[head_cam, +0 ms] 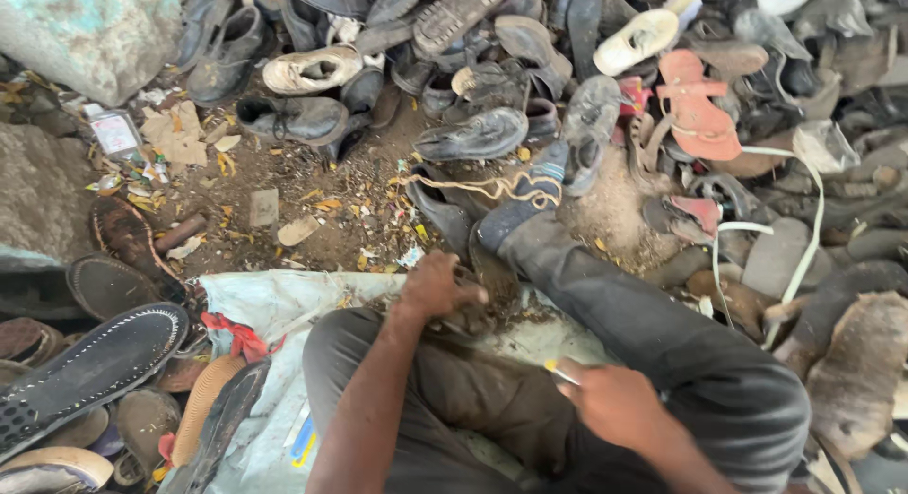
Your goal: The person uses a knife to cut and scrape a shoe sole while sitting on the floor surrounded by a pile of discarded footwear.
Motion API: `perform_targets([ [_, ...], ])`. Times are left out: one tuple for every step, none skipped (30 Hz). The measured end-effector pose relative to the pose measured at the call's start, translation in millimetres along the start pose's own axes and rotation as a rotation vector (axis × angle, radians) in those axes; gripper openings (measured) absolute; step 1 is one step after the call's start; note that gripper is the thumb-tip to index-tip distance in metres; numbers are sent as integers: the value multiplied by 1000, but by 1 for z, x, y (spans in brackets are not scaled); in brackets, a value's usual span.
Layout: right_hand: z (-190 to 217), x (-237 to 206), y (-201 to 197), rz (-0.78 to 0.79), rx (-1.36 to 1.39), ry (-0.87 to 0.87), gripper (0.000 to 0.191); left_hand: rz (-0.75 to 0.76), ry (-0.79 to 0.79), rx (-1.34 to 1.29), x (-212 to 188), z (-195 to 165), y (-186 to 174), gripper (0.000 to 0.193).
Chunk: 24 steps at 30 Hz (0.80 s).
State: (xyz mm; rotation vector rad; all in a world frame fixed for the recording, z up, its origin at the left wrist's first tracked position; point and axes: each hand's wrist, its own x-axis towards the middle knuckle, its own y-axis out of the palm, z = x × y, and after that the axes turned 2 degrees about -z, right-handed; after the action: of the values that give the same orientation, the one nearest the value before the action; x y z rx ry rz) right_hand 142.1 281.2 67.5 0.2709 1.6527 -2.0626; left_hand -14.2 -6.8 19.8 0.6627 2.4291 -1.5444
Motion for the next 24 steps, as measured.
perform_targets([
  [-5,1,-13,-43,42,10,39,-10,6,27,0,-2,-2,115],
  [-6,4,-22,-80,84,21,38,14,-33,60,0,-5,-4,112],
  [-4,11,-27,-118,147,1,39,46,-70,93,-1,-10,-6,109],
  [-1,24,-29,-157,210,-13,39,79,-101,126,-1,-15,-8,106],
  [3,35,-28,-201,271,-27,40,90,-93,147,-4,-19,-9,105],
  [9,51,-23,-178,199,-25,40,92,-87,173,-6,-24,-10,105],
  [17,69,-17,-156,129,-26,41,94,-85,201,-9,-27,-11,104],
  [24,85,-9,-195,130,-94,42,103,-87,222,-14,-29,-10,102],
  [29,99,-3,-236,132,-160,43,111,-88,246,-21,-31,-8,100],
  [34,112,3,-213,100,-158,46,121,-88,269,-27,-32,-5,98],
  [39,122,8,-183,69,-157,49,103,-108,234,-33,-31,-3,97],
  [44,131,11,-154,37,-156,53,83,-128,199,-38,-30,0,97],
  [48,139,11,-170,-5,-181,58,57,-147,161,-41,-29,3,97],
  [53,142,9,-184,-47,-206,64,46,-158,138,-43,-29,5,94],
  [57,145,6,-195,-90,-227,70,38,-168,113,-44,-28,7,92],
  [60,142,1,-158,-105,-215,72,33,-176,86,-44,-27,9,90],
  [62,138,-4,-125,-120,-205,74,38,-178,83,-44,-25,10,90],
  [63,131,-8,-99,-137,-196,75,37,-177,80,-44,-24,11,90],
  [61,121,-12,-91,-166,-195,72,32,-177,78,-45,-21,11,90],
  [58,108,-15,-79,-193,-195,69,33,-173,76,-47,-19,12,88],
  [54,94,-16,-61,-213,-192,65,43,-170,77,-51,-15,13,88],
  [49,80,-16,-62,-232,-209,66,59,-163,78,-56,-13,16,87],
  [44,69,-16,-68,-257,-225,66,42,-159,68,-62,-12,19,85],
  [41,63,-14,-80,-284,-246,66,17,-157,59,-68,-12,23,83],
])
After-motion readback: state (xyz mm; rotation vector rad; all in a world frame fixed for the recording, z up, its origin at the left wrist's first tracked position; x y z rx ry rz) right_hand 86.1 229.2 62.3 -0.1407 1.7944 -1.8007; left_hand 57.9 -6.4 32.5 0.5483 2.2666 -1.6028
